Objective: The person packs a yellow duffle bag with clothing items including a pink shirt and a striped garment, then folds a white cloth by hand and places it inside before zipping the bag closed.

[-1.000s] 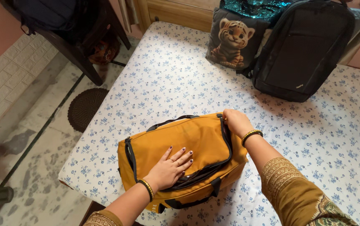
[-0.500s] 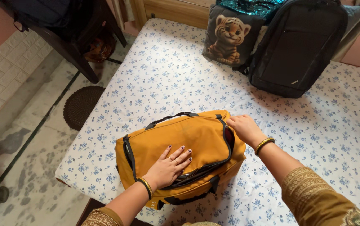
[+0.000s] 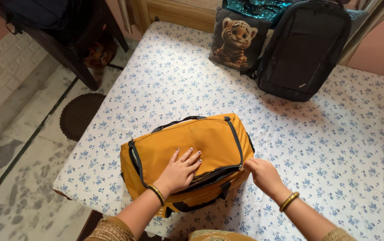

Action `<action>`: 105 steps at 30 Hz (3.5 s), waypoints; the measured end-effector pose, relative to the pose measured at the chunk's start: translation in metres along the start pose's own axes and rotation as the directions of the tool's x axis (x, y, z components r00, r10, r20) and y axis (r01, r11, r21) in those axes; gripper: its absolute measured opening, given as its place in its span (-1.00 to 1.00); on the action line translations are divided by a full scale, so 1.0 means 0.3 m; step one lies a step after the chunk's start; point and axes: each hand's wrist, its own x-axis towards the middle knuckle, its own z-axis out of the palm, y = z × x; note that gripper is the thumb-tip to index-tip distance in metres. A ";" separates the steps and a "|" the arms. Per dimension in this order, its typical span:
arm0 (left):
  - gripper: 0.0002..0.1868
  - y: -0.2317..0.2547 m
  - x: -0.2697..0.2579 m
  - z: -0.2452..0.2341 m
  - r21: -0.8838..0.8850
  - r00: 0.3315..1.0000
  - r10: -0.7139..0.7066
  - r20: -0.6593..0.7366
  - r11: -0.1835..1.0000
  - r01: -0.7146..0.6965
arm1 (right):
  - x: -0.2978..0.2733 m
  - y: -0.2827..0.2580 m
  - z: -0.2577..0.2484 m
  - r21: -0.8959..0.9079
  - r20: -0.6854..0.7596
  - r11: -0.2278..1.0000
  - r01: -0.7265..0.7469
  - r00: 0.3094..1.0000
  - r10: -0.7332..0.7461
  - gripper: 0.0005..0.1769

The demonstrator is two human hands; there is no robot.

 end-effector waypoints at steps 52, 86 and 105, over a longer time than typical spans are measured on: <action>-0.81 0.241 -0.185 0.175 -0.216 0.881 -0.405 -0.245 0.909 0.358 | 0.167 0.127 0.254 0.467 0.065 0.630 -0.621 0.734 0.676 -0.62; -0.94 -0.468 -0.391 -0.227 0.219 0.957 -0.254 -0.140 0.935 0.280 | 0.189 0.071 0.202 0.183 0.015 0.721 -0.668 0.736 0.677 -0.57; -0.78 -0.588 -0.271 -0.234 -0.033 0.804 -0.553 -0.220 0.828 0.560 | 0.036 -0.395 0.213 -0.087 -0.150 0.977 0.194 0.967 -0.205 -0.12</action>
